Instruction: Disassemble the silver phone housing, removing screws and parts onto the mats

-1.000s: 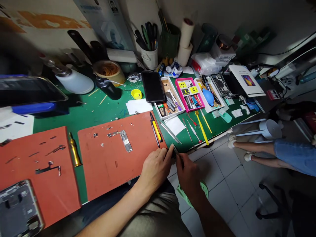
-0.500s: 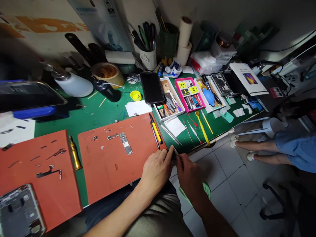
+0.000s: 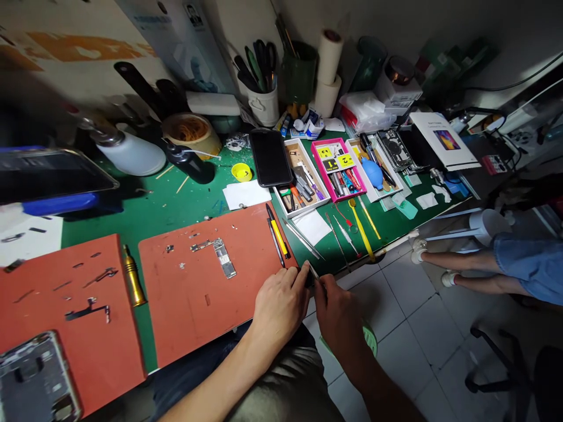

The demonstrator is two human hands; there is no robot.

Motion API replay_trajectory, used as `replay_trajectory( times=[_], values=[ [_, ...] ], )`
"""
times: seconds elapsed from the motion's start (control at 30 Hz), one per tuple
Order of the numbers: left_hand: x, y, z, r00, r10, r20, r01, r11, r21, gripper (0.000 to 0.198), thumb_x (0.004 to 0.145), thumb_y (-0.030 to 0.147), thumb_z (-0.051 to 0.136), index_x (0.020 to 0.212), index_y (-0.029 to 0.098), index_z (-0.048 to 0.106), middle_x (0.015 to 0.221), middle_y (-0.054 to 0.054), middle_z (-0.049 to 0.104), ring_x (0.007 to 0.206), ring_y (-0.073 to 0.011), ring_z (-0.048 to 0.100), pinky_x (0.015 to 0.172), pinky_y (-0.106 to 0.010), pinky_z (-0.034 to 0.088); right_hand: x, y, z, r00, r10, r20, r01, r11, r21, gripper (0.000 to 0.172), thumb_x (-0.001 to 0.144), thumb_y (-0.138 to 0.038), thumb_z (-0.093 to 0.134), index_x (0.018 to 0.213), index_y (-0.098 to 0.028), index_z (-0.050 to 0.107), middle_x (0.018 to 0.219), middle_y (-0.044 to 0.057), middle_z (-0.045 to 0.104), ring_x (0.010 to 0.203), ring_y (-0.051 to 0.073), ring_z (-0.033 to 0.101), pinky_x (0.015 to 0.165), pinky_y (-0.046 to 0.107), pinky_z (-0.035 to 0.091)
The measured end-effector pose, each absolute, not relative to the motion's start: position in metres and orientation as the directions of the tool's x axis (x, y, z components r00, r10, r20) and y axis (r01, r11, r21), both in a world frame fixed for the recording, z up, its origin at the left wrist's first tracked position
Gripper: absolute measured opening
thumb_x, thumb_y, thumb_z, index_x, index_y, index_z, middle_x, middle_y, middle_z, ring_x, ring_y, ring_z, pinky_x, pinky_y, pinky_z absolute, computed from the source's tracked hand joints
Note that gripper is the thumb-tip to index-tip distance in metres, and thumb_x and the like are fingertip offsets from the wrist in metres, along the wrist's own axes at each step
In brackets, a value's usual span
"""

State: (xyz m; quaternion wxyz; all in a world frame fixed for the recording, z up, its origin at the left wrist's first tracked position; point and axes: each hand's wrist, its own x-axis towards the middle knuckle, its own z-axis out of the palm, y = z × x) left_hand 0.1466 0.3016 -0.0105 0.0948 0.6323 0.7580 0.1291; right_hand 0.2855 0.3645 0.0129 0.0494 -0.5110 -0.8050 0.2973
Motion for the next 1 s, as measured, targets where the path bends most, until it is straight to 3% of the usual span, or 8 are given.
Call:
replay_trajectory(
  times=[0.4,0.5,0.57,0.63,0.73,0.87,1.0],
  values=[
    [0.148,0.304,-0.011,-0.212,0.977,0.006,0.913,0.195,0.359,0.044,0.099,0.016,0.064,0.143,0.011,0.065,0.094,-0.008,0.069,0.086,-0.0271,0.07,0.073,-0.04,0.055,0.285,0.365,0.01,-0.467,0.864,-0.189,0.803,0.325,-0.501,0.042,0.111,-0.052,0.038,0.095,-0.024,0.065,0.07,0.004,0.07,0.058,0.02,0.063,0.058,0.03,0.025],
    [0.142,0.296,-0.005,-0.196,0.98,0.042,0.904,0.164,0.396,0.044,0.102,0.019,0.06,0.146,0.015,0.063,0.094,-0.007,0.069,0.086,-0.0249,0.069,0.074,-0.037,0.054,0.286,0.364,0.013,-0.431,0.884,-0.178,0.78,0.266,-0.566,0.043,0.108,-0.057,0.043,0.091,-0.024,0.066,0.066,0.002,0.067,0.056,0.019,0.059,0.059,0.03,0.028],
    [0.137,0.285,0.002,-0.224,0.971,0.086,0.844,0.15,0.515,0.041,0.107,0.021,0.054,0.146,0.018,0.064,0.094,-0.006,0.069,0.084,-0.0225,0.068,0.075,-0.034,0.053,0.288,0.36,0.019,-0.395,0.9,-0.184,0.731,0.186,-0.656,0.045,0.105,-0.062,0.049,0.088,-0.024,0.066,0.061,-0.001,0.061,0.054,0.017,0.054,0.058,0.029,0.03],
    [0.13,0.274,0.012,-0.314,0.946,0.081,0.666,0.159,0.729,0.035,0.111,0.026,0.048,0.137,0.021,0.071,0.094,-0.006,0.07,0.084,-0.0199,0.068,0.077,-0.031,0.052,0.289,0.351,0.027,-0.375,0.898,-0.229,0.642,0.073,-0.763,0.048,0.101,-0.067,0.055,0.087,-0.023,0.067,0.057,-0.004,0.053,0.052,0.015,0.046,0.055,0.027,0.029],
    [0.124,0.261,0.027,-0.424,0.901,-0.096,0.196,0.194,0.961,0.033,0.109,0.042,0.057,0.113,0.022,0.082,0.09,-0.005,0.072,0.08,-0.0175,0.067,0.073,-0.028,0.05,0.288,0.332,0.036,-0.401,0.853,-0.335,0.457,-0.13,-0.88,0.051,0.097,-0.072,0.061,0.087,-0.022,0.067,0.054,-0.008,0.041,0.05,0.012,0.035,0.05,0.025,0.025],
    [0.121,0.254,0.039,-0.412,0.874,-0.258,-0.243,0.167,0.955,0.033,0.094,0.051,0.076,0.095,0.02,0.087,0.083,-0.005,0.072,0.076,-0.0174,0.064,0.068,-0.027,0.048,0.282,0.306,0.034,-0.44,0.796,-0.416,0.263,-0.329,-0.907,0.056,0.09,-0.075,0.07,0.091,-0.019,0.067,0.052,-0.01,0.039,0.049,0.009,0.03,0.048,0.023,0.023],
    [0.117,0.242,0.049,-0.443,0.859,-0.257,-0.343,0.102,0.934,0.031,0.092,0.05,0.079,0.088,0.02,0.087,0.082,-0.006,0.072,0.075,-0.0165,0.062,0.069,-0.027,0.048,0.274,0.289,0.028,-0.482,0.748,-0.457,0.121,-0.459,-0.88,0.059,0.092,-0.075,0.068,0.095,-0.017,0.068,0.049,-0.011,0.038,0.046,0.007,0.025,0.047,0.023,0.019]
  ],
)
